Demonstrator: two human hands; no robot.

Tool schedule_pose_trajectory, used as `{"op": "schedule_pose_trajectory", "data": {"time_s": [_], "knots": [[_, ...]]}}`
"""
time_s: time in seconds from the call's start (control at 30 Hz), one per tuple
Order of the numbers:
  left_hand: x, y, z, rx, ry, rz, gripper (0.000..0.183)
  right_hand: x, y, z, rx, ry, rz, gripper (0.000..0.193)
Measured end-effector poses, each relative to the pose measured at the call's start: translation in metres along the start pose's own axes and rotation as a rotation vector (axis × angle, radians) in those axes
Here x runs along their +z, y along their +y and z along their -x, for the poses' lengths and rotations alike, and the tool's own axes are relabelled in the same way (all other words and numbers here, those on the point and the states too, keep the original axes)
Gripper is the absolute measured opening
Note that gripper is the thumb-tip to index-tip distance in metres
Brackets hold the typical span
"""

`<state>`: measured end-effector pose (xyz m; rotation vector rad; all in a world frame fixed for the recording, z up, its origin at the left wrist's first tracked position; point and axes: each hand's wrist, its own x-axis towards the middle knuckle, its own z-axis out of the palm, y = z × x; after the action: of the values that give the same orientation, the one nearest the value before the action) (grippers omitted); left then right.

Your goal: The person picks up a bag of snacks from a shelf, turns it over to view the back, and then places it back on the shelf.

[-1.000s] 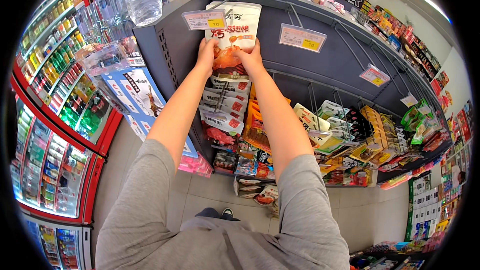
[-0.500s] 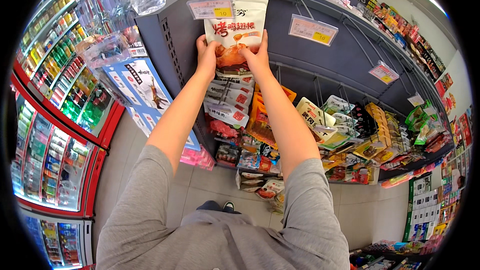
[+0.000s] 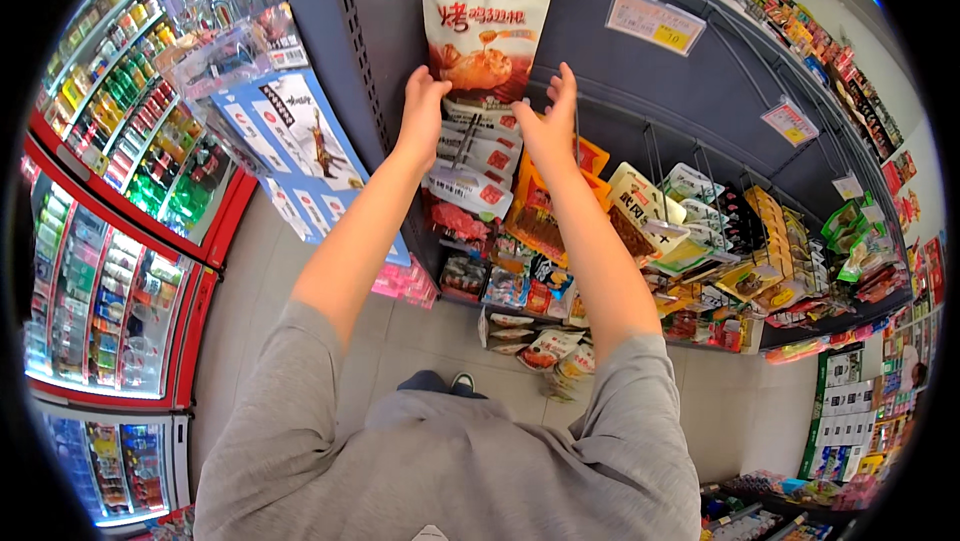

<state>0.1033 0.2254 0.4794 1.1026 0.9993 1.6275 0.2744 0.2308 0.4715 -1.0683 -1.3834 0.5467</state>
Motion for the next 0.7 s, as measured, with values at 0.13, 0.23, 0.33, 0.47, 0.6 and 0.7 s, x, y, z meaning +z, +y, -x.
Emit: {"op": "schedule_pose_trajectory", "data": {"time_s": [0.13,0.23,0.33,0.47,0.6,0.7], "knots": [[-0.039,-0.01,0.067,-0.077,-0.176,0.102,0.033,-0.032,0.006,0.071,0.009,-0.163,-0.256,0.044],[-0.081,-0.041,0.112,-0.197,-0.252,0.116,0.017,-0.052,0.013,0.134,0.204,-0.223,-0.393,0.018],[-0.13,-0.088,0.157,-0.335,-0.232,-0.09,0.015,-0.069,0.035,0.191,0.496,-0.344,-0.187,0.009],[-0.181,-0.142,0.225,-0.538,-0.11,-0.169,0.013,-0.078,0.079,0.268,0.65,-0.385,-0.103,0.01],[-0.204,-0.173,0.278,-0.745,-0.037,-0.18,0.014,-0.076,0.108,0.334,0.833,-0.384,-0.118,0.009],[-0.21,-0.191,0.311,-0.862,-0.019,-0.181,0.015,-0.073,0.123,0.375,0.942,-0.439,-0.102,0.008]]}}
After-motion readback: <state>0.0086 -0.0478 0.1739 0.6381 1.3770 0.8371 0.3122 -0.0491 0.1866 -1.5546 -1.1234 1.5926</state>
